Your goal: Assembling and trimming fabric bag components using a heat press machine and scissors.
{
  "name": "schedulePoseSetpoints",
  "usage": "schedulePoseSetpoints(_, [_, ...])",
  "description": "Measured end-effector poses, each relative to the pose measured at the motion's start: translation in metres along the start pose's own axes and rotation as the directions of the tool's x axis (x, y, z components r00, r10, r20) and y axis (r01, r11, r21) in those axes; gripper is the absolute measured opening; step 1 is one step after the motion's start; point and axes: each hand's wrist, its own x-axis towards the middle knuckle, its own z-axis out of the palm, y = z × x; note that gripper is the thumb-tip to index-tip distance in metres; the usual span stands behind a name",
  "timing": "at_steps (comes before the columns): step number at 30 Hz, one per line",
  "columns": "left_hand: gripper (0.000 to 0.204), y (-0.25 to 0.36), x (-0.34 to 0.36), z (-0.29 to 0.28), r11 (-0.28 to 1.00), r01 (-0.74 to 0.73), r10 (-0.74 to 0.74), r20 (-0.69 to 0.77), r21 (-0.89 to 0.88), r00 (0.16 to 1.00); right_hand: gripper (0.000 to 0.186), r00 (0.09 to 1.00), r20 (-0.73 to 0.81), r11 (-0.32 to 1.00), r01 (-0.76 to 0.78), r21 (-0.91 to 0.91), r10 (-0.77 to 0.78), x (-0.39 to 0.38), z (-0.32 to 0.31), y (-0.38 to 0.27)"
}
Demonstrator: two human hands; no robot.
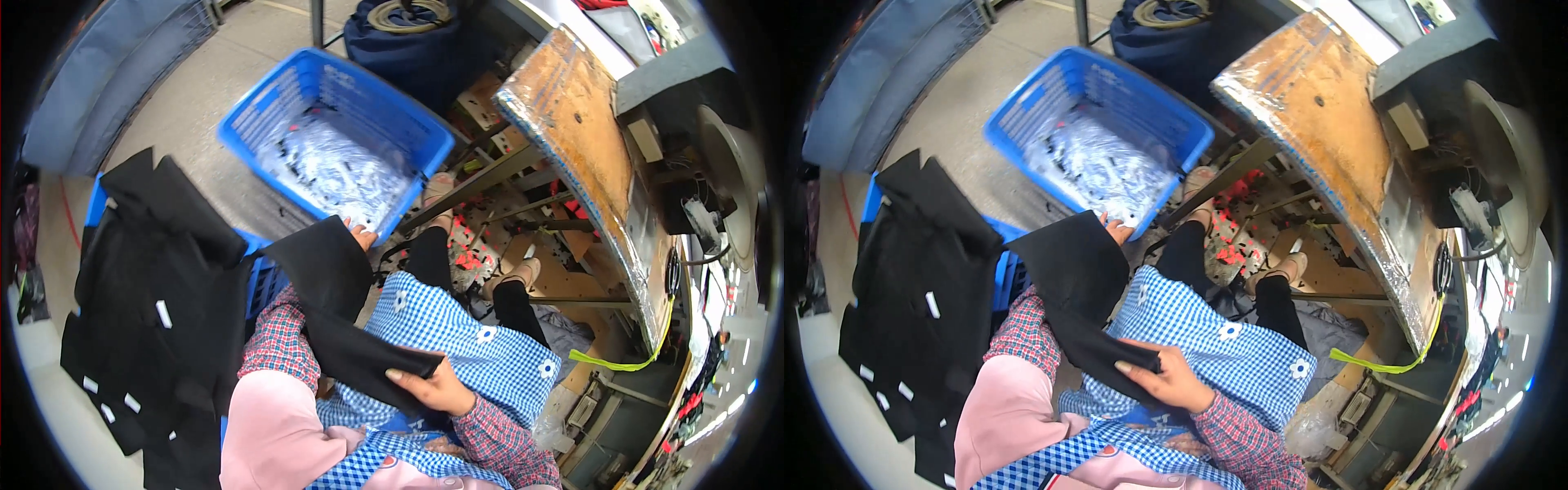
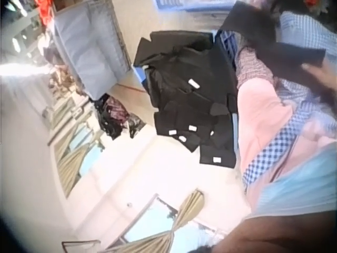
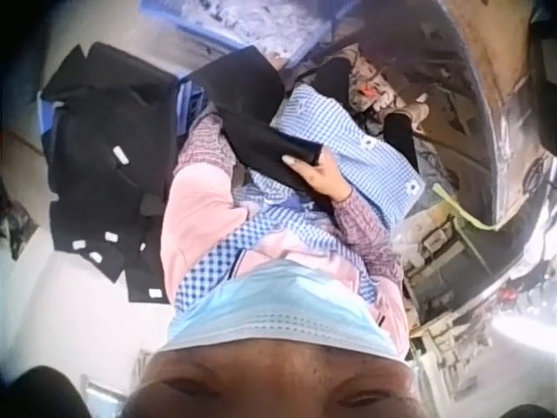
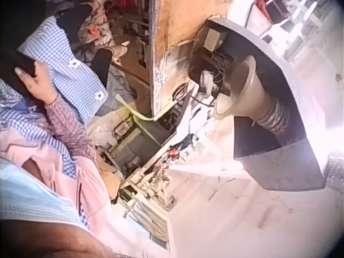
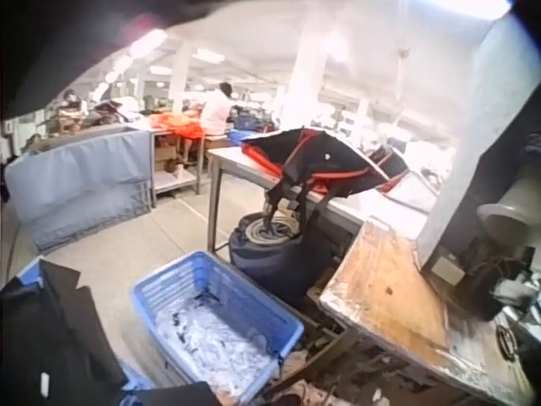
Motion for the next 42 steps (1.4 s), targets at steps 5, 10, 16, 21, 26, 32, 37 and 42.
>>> schedulePoseSetpoints(5, [0.057,0.062,-0.144,-0.008,0.933,0.353,-0.360,-0.233,-0.074,0.903,0.029,0.988,-0.143,0.997,-0.054,0.049,0.061,-0.014,0.005,-0.003])
schedulePoseSetpoints(10, [0.075,0.104,-0.299,-0.126,0.759,0.611,-0.648,-0.356,-0.226,0.673,0.021,0.946,-0.255,0.978,0.208,0.007,-0.200,-0.012,0.009,-0.032])
schedulePoseSetpoints(16, [0.056,0.070,-0.297,-0.162,0.599,0.797,-0.742,-0.426,-0.075,0.518,0.025,0.884,-0.102,0.869,0.417,-0.266,-0.456,-0.007,0.019,-0.075])
schedulePoseSetpoints(21, [0.048,0.021,-0.239,-0.224,0.573,0.775,-0.813,-0.064,-0.268,0.579,0.028,0.836,-0.112,0.815,0.479,-0.328,-0.537,-0.034,0.008,-0.083])
schedulePoseSetpoints(26, [0.059,-0.016,-0.257,-0.172,0.585,0.660,-0.783,-0.117,-0.470,0.611,0.027,0.867,-0.103,0.853,0.448,-0.266,-0.487,-0.053,0.003,-0.067])
schedulePoseSetpoints(32, [0.022,0.075,-0.203,-0.179,0.841,0.509,-0.525,-0.506,-0.185,0.684,0.018,0.844,-0.311,0.900,0.404,-0.166,-0.436,-0.090,-0.023,-0.052])
schedulePoseSetpoints(37, [0.010,0.099,-0.170,-0.152,0.822,0.545,-0.548,-0.484,-0.163,0.682,0.019,0.831,-0.323,0.891,0.405,-0.204,-0.452,-0.126,-0.011,-0.068])
schedulePoseSetpoints(42, [0.012,0.170,-0.159,-0.181,0.905,0.412,-0.402,-0.536,-0.108,0.742,0.018,0.771,-0.445,0.888,0.353,-0.295,-0.455,-0.174,-0.017,-0.100])
